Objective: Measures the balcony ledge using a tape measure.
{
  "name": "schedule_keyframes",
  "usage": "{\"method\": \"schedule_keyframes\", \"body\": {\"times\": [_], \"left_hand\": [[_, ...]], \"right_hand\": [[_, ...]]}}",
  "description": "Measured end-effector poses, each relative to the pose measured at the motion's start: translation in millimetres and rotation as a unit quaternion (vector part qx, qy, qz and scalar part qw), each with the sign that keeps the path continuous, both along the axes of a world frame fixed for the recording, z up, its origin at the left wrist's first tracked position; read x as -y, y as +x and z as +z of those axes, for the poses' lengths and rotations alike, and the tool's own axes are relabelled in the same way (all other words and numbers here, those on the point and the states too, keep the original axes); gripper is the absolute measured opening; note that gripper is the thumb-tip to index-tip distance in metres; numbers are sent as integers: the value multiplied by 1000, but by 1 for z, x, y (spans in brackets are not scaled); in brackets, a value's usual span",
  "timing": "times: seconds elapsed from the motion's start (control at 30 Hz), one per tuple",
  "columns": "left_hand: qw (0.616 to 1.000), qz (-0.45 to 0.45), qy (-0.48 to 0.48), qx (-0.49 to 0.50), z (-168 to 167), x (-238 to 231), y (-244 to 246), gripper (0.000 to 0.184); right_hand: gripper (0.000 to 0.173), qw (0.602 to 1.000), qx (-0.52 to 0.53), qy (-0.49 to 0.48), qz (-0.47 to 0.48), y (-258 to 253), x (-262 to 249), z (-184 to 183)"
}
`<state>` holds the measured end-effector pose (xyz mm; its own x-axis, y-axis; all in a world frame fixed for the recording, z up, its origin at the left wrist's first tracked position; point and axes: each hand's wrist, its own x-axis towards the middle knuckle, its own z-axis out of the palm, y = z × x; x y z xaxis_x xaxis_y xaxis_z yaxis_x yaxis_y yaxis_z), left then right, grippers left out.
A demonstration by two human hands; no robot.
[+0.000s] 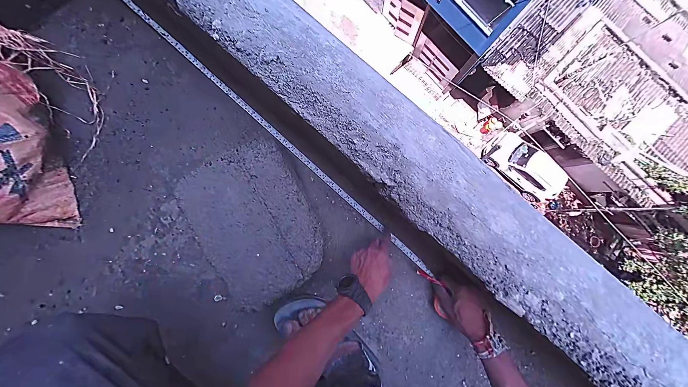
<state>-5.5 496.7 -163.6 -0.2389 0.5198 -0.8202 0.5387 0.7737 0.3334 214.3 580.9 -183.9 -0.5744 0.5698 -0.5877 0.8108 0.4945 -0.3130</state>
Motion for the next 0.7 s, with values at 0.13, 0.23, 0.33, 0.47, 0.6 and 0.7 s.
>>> {"method": "schedule_keyframes", "body": {"times": [0.13,0.23,0.33,0.47,0.6,0.7], "left_hand": [[999,35,1,0,3,-1,1,59],[999,37,2,2,5,-4,0,60],[999,34,0,3,4,-6,3,64],[999,42,-12,0,5,-10,4,63],[998,65,-27,4,11,-17,3,60],[997,71,-31,9,14,-21,4,55]], "right_hand": [[34,1000,-11,-3,7,4,0,-4],[34,1000,-19,10,9,5,1,-5],[35,1000,1,8,11,4,0,-3],[34,1000,3,6,17,3,0,-2],[35,1000,-10,8,15,3,0,-3],[35,1000,-1,1,14,2,0,-2]]}}
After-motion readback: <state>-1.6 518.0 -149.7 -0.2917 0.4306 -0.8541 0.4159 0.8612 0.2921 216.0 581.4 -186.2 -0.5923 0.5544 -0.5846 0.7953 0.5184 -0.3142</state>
